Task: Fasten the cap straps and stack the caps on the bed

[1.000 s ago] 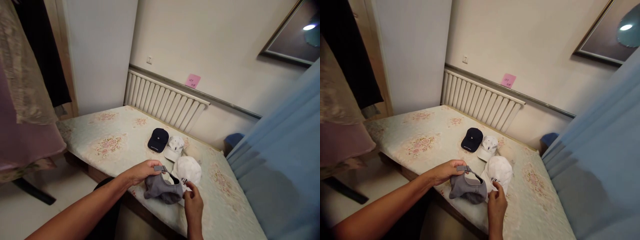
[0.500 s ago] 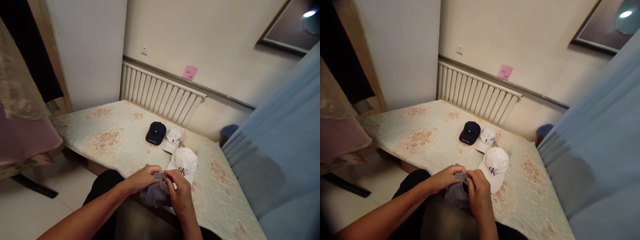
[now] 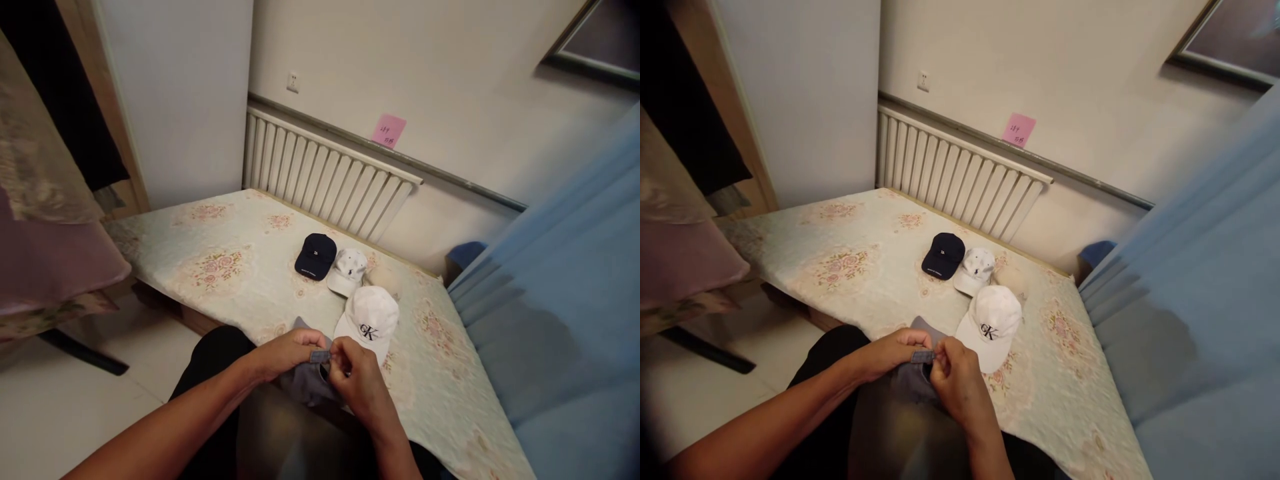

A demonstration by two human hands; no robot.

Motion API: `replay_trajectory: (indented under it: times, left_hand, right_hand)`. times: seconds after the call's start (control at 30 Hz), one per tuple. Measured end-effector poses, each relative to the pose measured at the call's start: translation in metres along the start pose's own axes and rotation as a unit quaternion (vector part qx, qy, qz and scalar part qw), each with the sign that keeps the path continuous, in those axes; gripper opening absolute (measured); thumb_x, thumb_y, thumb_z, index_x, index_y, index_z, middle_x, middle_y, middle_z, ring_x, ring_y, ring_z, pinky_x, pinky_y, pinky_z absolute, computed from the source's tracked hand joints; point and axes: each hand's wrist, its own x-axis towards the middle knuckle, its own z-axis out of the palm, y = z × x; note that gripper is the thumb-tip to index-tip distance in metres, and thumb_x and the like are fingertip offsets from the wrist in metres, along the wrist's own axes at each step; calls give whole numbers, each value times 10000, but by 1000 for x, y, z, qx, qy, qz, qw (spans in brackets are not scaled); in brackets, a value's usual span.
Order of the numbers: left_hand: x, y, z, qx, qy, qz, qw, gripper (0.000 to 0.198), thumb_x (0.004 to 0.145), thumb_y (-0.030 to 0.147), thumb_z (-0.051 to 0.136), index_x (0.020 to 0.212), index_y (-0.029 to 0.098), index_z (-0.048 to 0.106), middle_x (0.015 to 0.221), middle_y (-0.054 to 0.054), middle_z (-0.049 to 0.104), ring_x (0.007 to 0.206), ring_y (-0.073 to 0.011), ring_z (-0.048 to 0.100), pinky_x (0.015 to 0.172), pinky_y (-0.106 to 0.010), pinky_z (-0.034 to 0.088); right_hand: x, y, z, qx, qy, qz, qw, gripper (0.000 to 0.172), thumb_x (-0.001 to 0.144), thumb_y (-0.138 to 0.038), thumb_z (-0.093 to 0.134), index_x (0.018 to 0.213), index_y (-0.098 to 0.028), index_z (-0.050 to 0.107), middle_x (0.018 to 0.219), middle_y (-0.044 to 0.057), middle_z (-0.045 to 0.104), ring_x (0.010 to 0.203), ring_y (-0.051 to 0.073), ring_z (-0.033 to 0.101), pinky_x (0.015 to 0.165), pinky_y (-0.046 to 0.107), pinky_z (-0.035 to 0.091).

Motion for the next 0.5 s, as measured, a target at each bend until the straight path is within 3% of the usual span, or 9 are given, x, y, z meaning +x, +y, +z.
replay_trajectory:
  times: [0.13,0.27,0.37,0.5]
  left_hand:
    - [-2,-2,1,-50,-17,-6,999,262,705,386,680,725,145,580,693,7,610,640,-102,522,621,-208,382]
    - [-4,0,2,-70,-30,2,997,242,724,358,668,742,139,566,685,-16,637,641,-126,563,648,-244,415]
    - [-3,1,3,-72,-40,-1,997,253,749,378,643,763,142,553,682,-28,648,647,-139,582,655,-259,427]
    - [1,0,1,-37,-19,-3,999,260,746,388,640,757,144,554,664,6,606,595,-98,525,577,-203,376]
  right_hand:
    - [-2,13,9,247,-53,74,965,49,769,-198,512,799,-213,476,494,-64,566,447,117,558,478,208,394]
    - [-3,24,18,386,-47,73,918,132,770,-250,572,791,-221,445,463,-76,565,376,96,508,443,198,364]
    - [-3,21,16,362,-36,79,928,129,784,-267,575,836,-216,469,500,-63,579,419,107,545,468,206,388]
    - [-4,5,4,153,-12,42,987,83,788,-213,536,870,-208,528,611,-20,596,547,136,592,533,232,421]
